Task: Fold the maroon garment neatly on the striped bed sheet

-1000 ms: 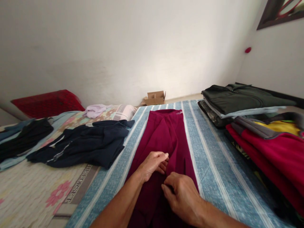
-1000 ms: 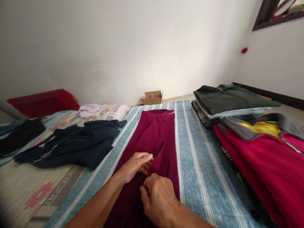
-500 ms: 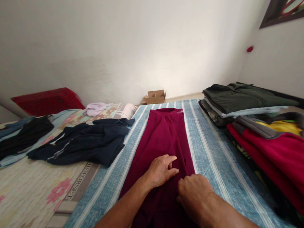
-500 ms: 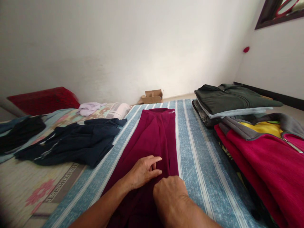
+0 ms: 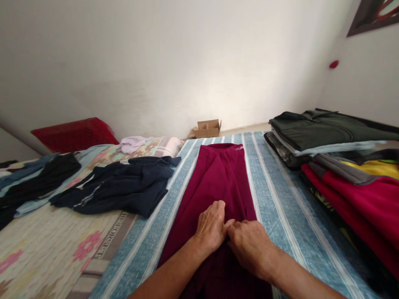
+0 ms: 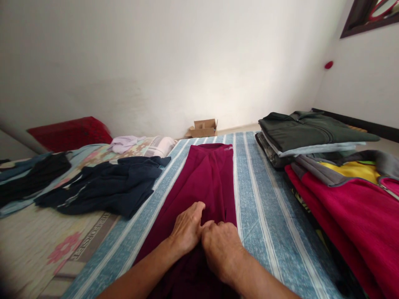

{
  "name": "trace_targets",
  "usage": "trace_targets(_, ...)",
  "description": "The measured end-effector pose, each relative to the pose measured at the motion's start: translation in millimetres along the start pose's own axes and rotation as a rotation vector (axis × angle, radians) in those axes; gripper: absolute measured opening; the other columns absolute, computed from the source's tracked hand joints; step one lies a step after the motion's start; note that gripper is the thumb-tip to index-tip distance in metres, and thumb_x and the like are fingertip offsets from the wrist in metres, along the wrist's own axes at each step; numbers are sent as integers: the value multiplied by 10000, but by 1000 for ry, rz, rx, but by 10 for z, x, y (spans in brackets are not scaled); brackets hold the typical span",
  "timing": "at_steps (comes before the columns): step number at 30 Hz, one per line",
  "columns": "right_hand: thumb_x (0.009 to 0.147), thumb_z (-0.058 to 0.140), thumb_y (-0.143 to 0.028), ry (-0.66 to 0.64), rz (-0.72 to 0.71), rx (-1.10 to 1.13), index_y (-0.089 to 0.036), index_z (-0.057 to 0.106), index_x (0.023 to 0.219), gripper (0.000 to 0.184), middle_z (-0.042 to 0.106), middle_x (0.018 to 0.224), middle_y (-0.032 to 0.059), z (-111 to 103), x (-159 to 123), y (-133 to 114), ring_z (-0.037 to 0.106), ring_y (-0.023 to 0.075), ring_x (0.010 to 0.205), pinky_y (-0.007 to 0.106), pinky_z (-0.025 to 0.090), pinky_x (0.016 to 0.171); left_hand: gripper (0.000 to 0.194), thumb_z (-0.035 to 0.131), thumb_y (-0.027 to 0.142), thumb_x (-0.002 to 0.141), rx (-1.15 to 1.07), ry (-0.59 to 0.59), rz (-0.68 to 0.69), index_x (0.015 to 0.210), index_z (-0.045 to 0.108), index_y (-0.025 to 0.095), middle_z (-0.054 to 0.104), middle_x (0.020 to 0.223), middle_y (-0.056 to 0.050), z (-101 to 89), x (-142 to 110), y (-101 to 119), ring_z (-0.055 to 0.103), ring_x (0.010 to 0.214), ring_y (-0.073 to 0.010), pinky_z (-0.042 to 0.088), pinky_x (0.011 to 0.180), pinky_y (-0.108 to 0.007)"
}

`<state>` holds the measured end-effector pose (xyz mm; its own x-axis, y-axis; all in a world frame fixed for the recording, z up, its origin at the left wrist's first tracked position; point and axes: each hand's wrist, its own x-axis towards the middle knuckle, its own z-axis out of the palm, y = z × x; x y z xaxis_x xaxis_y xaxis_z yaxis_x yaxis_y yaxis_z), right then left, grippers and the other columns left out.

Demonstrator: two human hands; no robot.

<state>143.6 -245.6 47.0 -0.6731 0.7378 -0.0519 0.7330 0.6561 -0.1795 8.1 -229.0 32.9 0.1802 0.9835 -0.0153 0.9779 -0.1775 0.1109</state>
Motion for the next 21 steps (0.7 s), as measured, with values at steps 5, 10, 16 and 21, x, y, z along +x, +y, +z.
trace_targets(5, 837, 480, -130, 29, 2, -3, -122, 623, 978, 201, 695, 877, 116, 50, 3, 12, 665, 241, 750, 317, 463, 592, 212, 525, 396, 842, -18, -13, -58, 903, 537, 192, 612, 907, -41, -121, 43, -32, 595, 822, -191, 425, 696, -279)
trace_targets(10, 842, 515, -160, 52, 24, 27, -172, 641, 860, 127, 693, 823, 81, 59, -4, 15, 656, 230, 712, 302, 420, 567, 221, 526, 370, 849, 142, 61, -269, 928, 565, 168, 617, 976, -87, -377, 39, -359, 589, 933, -228, 423, 779, -306)
trace_targets(16, 857, 520, -163, 333, -10, 76, -199, 580, 769, 112, 639, 712, 14, 168, -2, 5, 581, 177, 630, 293, 326, 563, 192, 534, 359, 841, 126, 17, -360, 856, 572, 171, 647, 931, -75, -360, -127, -822, 613, 880, -214, 421, 741, -289)
trace_targets(21, 861, 493, -137, 566, -119, 147, -212, 536, 736, 152, 565, 716, 6, 328, 17, 15, 481, 179, 661, 309, 302, 622, 179, 548, 360, 830, 31, 31, -401, 844, 574, 184, 664, 872, -47, -319, -187, -901, 621, 806, -185, 411, 685, -263)
